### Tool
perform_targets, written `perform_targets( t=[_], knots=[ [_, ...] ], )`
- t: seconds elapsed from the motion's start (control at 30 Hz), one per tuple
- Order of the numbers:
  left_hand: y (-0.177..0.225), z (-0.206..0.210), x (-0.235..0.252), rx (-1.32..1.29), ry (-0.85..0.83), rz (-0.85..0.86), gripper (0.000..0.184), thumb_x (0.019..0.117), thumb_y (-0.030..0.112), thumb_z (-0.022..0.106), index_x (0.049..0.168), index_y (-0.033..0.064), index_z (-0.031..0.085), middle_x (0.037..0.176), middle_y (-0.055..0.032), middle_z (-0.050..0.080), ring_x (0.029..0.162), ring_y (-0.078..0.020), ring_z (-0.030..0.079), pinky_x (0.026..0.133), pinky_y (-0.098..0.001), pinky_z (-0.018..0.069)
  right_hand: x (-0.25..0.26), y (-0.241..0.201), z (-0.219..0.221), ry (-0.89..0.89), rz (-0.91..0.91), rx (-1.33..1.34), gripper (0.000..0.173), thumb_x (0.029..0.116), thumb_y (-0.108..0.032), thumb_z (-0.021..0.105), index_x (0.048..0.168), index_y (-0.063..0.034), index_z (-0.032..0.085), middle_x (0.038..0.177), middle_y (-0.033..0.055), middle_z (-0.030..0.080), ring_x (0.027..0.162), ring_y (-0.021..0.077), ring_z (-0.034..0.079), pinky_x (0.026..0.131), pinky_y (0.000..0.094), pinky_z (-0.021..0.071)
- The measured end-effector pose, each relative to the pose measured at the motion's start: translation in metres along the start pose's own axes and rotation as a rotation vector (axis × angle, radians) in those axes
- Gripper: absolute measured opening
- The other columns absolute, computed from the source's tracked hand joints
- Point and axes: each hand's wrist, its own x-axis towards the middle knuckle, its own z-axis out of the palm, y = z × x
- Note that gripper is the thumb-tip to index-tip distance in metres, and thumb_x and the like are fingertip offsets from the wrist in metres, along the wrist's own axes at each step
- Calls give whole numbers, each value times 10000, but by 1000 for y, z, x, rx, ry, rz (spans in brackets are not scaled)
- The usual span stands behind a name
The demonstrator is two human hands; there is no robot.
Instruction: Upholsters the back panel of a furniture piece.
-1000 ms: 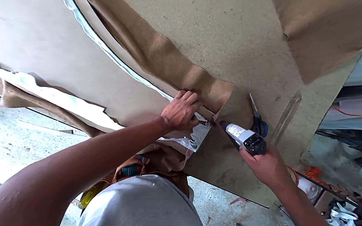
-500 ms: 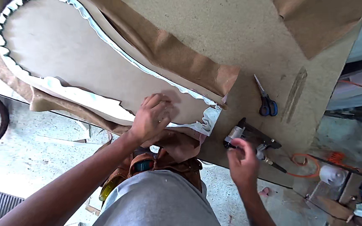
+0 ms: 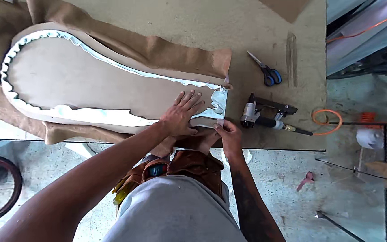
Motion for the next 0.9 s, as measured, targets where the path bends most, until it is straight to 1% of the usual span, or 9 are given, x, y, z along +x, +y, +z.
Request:
perform_targets(
  t=[0.1, 0.2, 0.33, 0.4, 0.5, 0.57, 0.63, 0.73, 0.9],
  knots=[
    [1, -1, 5, 57, 22, -27, 1125, 730, 795, 674, 1636, 235, 311, 1738, -21, 147, 1606, -277, 57, 1294, -565, 67, 2, 8, 4, 24, -60, 52, 301, 863, -195, 835, 1137, -112, 744, 1015, 60, 750, 894, 190, 719, 788, 394, 629],
    [2, 0, 15, 105, 93, -40, 1059, 707, 777, 679, 1577, 232, 422, 1677, -10, 325, 1564, -263, 235, 1260, -559, 200, 15, 23, 6, 69, -153, 152, 316, 844, -126, 848, 1134, -52, 748, 1009, 95, 758, 909, 206, 731, 827, 396, 640],
    [-3, -5, 30, 138, 56, -9, 1147, 712, 827, 640, 1625, 203, 337, 1731, -24, 178, 1604, -278, 82, 1274, -638, 39, 31, 34, 6, 81, -307, 193, 411, 847, -131, 850, 1218, -25, 707, 1051, 107, 753, 933, 217, 735, 832, 398, 647],
    [-3, -4, 34, 147, 32, 0, 1148, 731, 833, 611, 1635, 191, 311, 1738, -15, 149, 1608, -262, 53, 1283, -614, 28, 35, 33, -3, 37, -345, 104, 506, 843, -178, 862, 1286, -50, 653, 1049, 96, 746, 899, 209, 735, 792, 394, 654],
    [-6, -4, 37, 161, 26, 19, 1114, 766, 820, 583, 1622, 149, 340, 1731, -36, 177, 1604, -272, 93, 1287, -596, 73, 31, 5, -27, -165, -285, -182, 890, 855, -269, 854, 1590, -261, 353, 1145, 22, 701, 933, 147, 711, 800, 349, 635],
    [-7, -7, 40, 172, -6, 28, 1111, 771, 806, 580, 1617, 126, 344, 1730, -55, 176, 1603, -286, 95, 1287, -592, 78, 52, 6, -32, -252, -344, -247, 1055, 828, -251, 879, 1650, -287, 219, 1214, 21, 687, 986, 135, 712, 879, 356, 637],
    [-6, -8, 43, 178, -39, 36, 1138, 748, 792, 609, 1616, 111, 334, 1730, -81, 168, 1602, -309, 82, 1282, -615, 46, 67, 13, -35, -288, -424, -311, 930, 830, -257, 872, 1610, -252, 366, 1354, 27, 649, 1057, 112, 692, 937, 347, 611],
    [-1, -12, 49, 201, -120, 14, 1279, 710, 856, 604, 1660, 109, 186, 1746, -97, 42, 1605, -325, -28, 1245, -691, -33, 64, 9, -42, -280, -485, -366, 752, 875, -246, 834, 1542, -213, 489, 1379, 27, 640, 1126, 101, 673, 978, 340, 588],
    [-2, -9, 50, 197, -152, 1, 1190, 811, 830, 520, 1671, 114, 114, 1747, -83, -30, 1601, -314, -93, 1248, -690, -53, 61, 26, -40, -174, -576, -338, 600, 917, -284, 793, 1459, -133, 581, 1176, 45, 686, 1018, 105, 676, 886, 324, 604]
  ],
)
